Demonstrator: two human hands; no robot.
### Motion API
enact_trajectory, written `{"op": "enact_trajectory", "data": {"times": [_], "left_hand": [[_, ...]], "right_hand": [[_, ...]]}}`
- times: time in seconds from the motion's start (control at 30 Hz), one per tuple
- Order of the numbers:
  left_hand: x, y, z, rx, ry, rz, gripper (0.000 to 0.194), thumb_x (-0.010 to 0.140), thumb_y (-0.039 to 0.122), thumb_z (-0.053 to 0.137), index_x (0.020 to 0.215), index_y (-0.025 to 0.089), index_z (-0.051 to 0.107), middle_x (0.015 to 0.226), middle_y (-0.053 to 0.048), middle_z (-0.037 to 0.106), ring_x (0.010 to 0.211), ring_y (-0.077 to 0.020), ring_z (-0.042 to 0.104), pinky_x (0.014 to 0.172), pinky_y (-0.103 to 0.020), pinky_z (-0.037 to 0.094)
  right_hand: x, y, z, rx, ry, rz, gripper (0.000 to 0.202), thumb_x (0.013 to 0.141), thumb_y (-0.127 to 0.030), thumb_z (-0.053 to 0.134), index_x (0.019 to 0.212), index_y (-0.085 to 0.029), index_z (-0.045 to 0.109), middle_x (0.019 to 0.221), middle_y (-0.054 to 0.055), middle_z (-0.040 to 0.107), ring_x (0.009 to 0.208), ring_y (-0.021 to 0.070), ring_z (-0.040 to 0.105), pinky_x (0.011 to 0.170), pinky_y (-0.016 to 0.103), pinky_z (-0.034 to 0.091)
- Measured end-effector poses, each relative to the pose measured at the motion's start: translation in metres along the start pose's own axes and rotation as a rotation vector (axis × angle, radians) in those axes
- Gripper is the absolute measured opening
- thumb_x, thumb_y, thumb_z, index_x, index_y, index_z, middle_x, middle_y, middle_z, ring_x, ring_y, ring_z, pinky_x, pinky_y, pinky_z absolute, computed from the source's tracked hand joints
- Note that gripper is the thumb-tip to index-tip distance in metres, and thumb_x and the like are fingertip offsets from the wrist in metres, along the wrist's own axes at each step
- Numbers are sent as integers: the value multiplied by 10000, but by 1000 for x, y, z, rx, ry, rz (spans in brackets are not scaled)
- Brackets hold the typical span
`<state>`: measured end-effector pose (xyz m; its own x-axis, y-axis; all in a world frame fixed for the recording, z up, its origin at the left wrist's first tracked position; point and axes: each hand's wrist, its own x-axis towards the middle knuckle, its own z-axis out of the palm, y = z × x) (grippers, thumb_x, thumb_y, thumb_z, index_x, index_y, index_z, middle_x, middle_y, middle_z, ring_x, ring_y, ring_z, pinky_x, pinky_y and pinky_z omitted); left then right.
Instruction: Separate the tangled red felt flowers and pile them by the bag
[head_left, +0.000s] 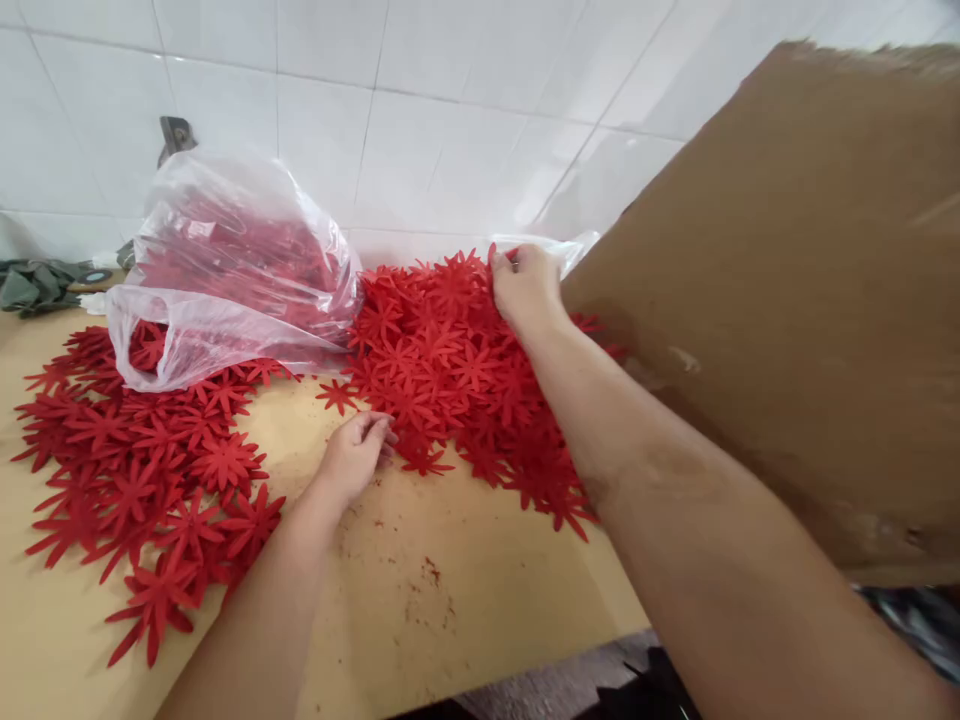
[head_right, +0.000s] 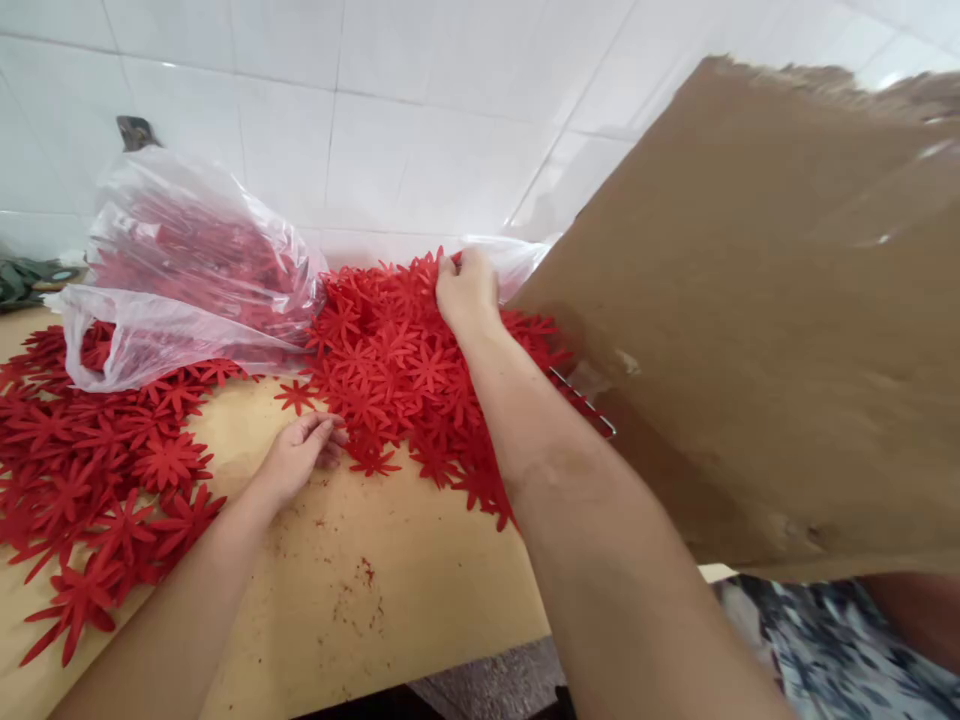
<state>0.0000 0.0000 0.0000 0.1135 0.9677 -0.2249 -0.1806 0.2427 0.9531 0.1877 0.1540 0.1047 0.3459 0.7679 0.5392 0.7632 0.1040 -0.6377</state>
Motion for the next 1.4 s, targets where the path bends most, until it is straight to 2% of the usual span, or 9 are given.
{"op": "enact_trajectory", "data": {"times": [0.13,0.33,0.6,0.93,1.07,1.17,1.23,1.33,1.4], "left_hand": [[-3,3,-1,-90,-2,-21,87,828,198,477,815,138,538,656,5,563,523,-65,514,522,-216,439],[-8,9,-8,-301,-45,14,402,638,306,706,991,167,574,913,-46,621,711,-105,574,611,-250,457],[4,-4,-7,-373,84,131,314,533,328,742,710,148,555,663,26,580,589,-71,500,581,-218,393],[2,-1,-5,-293,184,141,112,664,193,631,720,142,549,601,39,577,527,-57,492,579,-211,403],[3,1,-6,-314,144,114,169,612,164,672,737,141,561,634,30,603,551,-60,519,573,-202,412],[4,1,-6,-297,115,108,178,616,226,682,695,142,546,564,40,581,480,-56,491,505,-197,387],[5,1,-7,-255,98,108,211,634,290,675,646,151,517,491,54,538,415,-52,449,460,-199,357],[5,1,-6,-181,96,119,282,661,356,658,574,163,472,410,73,456,359,-46,384,418,-203,304],[5,1,-5,-150,109,121,316,669,381,653,545,163,461,393,75,424,353,-44,361,414,-206,289]], "right_hand": [[-13,-5,5,237,-88,20,171,803,-264,493,654,-199,439,585,-12,454,634,159,513,620,332,415],[-79,-22,5,593,-530,-21,123,657,-126,590,742,-179,518,630,-29,530,562,104,494,583,277,417],[-150,-30,17,439,-662,-239,151,756,-291,515,649,-193,474,553,-41,456,520,90,397,533,262,334],[-104,-2,17,413,-482,-28,131,758,-300,527,697,-225,439,473,-46,447,421,124,450,455,284,374],[-58,18,2,179,-165,-197,215,720,-303,594,899,-197,543,833,84,597,773,212,590,686,403,476],[-58,13,-15,28,22,-319,375,684,-363,646,1006,-188,568,1070,149,562,1025,284,520,842,484,431],[-82,-1,-21,101,-94,-368,348,724,-401,603,1005,-198,576,1062,123,578,1025,260,527,842,454,447],[-131,-22,-17,342,-631,-317,318,735,-440,582,906,-172,591,880,73,634,804,180,592,738,360,491],[-154,-28,-8,463,-805,-227,293,712,-445,603,800,-166,576,765,39,625,689,141,577,680,317,489]]}}
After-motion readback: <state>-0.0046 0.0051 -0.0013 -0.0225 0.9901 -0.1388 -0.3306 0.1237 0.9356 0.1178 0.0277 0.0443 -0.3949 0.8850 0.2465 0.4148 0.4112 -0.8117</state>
